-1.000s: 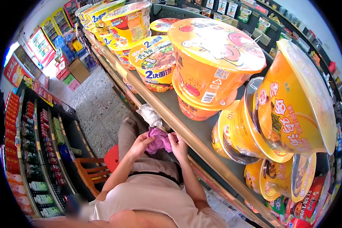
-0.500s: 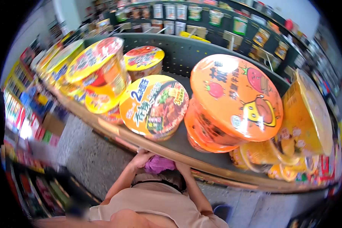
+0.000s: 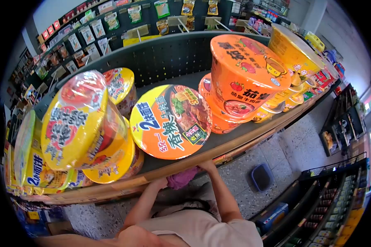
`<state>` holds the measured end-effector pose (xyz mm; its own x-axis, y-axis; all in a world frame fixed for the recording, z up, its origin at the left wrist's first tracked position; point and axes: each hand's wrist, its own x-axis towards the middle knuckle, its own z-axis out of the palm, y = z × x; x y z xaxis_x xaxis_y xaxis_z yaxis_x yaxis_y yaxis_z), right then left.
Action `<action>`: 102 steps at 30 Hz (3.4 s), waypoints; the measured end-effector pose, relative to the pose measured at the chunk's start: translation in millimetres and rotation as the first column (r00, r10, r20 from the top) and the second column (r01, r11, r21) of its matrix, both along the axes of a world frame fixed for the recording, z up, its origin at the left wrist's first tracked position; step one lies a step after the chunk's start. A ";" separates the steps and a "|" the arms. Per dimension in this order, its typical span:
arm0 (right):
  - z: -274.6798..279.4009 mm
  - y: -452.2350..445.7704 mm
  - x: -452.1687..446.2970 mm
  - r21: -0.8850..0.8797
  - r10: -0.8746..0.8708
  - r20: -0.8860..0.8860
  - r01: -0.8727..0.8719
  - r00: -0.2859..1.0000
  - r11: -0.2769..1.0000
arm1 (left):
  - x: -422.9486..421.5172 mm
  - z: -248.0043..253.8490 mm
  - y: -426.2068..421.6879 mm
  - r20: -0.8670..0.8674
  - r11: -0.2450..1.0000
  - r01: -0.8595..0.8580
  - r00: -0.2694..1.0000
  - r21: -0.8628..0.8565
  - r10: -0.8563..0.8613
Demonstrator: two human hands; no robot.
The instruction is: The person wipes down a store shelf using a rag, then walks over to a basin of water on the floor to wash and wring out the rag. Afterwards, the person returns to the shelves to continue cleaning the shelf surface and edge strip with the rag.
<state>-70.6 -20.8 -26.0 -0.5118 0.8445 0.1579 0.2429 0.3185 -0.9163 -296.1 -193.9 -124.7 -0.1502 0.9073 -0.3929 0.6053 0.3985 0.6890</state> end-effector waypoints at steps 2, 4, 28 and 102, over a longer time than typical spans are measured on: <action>-13.3 6.3 -0.6 0.141 0.042 -0.025 -0.038 0.999 0.989 | 15.9 46.9 6.5 0.223 0.967 -0.225 0.943 -0.116 0.246; -10.8 3.9 6.6 -0.028 0.062 -0.006 -0.062 0.998 0.998 | 32.5 70.9 7.0 0.497 0.870 -0.450 0.718 -0.202 0.487; 48.3 1.7 -24.5 0.270 0.110 -0.043 -0.094 0.993 0.958 | 52.1 117.1 24.9 0.819 0.748 -0.621 0.542 0.236 0.191; 28.6 -198.6 132.1 0.280 0.226 0.153 -0.262 0.962 0.924 | 154.7 125.4 -151.4 0.729 0.704 -0.540 0.683 0.461 0.046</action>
<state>61.6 -219.4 2.6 -0.7257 0.6152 0.3079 0.2214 0.6326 -0.7422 -141.4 -345.3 0.6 -0.3997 0.9099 0.1107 -0.1409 -0.1803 0.9735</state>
